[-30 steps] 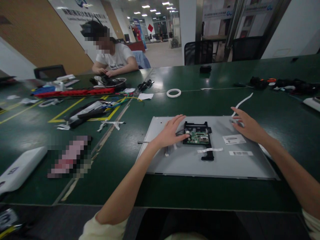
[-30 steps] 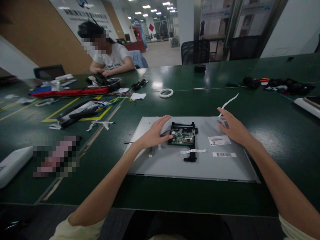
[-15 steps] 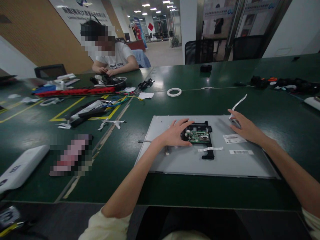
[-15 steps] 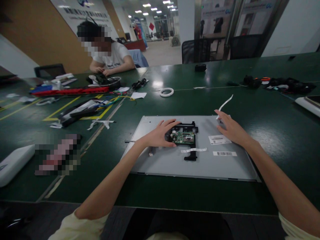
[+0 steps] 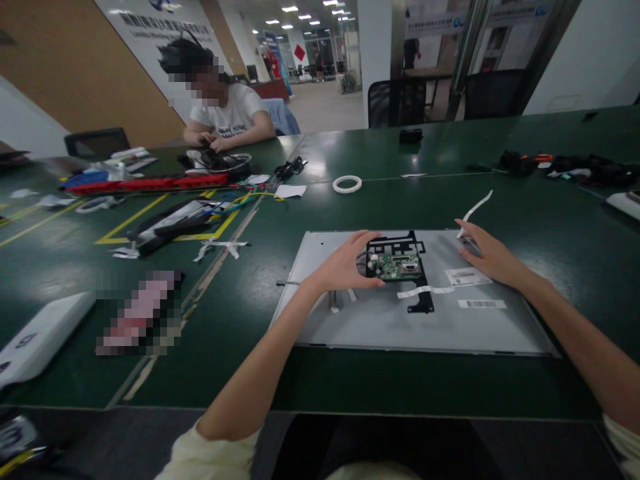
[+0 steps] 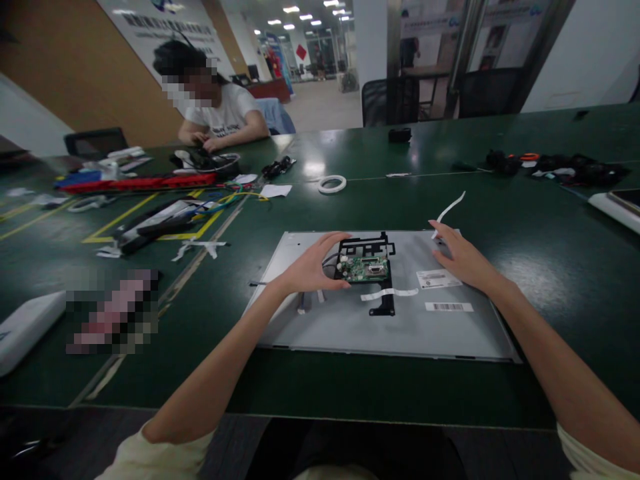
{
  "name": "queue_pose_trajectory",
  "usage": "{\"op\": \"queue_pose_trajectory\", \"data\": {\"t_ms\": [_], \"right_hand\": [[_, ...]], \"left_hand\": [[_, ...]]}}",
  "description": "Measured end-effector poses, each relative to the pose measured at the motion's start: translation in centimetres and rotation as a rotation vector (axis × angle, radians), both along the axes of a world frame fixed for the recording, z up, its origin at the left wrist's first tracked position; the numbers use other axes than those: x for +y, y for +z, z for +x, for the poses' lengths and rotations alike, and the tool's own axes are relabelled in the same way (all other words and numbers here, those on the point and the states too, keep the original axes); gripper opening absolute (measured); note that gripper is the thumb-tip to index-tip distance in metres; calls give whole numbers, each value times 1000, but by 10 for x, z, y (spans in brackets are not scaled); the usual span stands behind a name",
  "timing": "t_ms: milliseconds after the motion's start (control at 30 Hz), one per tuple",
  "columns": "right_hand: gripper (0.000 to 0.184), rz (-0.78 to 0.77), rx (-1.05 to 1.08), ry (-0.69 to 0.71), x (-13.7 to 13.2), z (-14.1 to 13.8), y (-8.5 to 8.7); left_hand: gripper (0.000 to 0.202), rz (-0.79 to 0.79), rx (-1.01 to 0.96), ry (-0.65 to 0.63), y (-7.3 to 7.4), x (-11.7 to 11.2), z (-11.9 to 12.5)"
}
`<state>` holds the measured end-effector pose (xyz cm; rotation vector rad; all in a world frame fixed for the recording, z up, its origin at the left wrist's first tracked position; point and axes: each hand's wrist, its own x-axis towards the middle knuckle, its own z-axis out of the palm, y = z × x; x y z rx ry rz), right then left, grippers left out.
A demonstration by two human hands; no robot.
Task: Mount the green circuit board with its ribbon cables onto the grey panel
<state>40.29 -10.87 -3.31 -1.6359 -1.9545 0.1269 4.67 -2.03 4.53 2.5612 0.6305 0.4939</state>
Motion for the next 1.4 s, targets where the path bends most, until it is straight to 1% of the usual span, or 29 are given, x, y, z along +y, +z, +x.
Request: {"op": "queue_pose_trajectory", "data": {"t_ms": [167, 367, 633, 967, 1100, 1267, 1400], "right_hand": [[65, -13, 2, 0, -1, -1, 2], [65, -16, 1, -7, -1, 0, 0], [65, -14, -11, 5, 0, 0, 0], [66, -8, -20, 5, 2, 3, -3], [65, -4, -18, 0, -1, 0, 2], [57, 41, -10, 7, -6, -5, 14], [44, 63, -62, 30, -8, -5, 17]], "left_hand": [[89, -10, 14, 11, 0, -2, 0], [88, -41, 39, 0, -1, -6, 3], [84, -37, 49, -38, -5, -5, 4], [93, -9, 76, -29, -10, -3, 2], [95, 12, 103, -25, -11, -4, 1], [98, 34, 137, -29, -12, -5, -1], [101, 76, 167, -9, -11, -7, -2]]}}
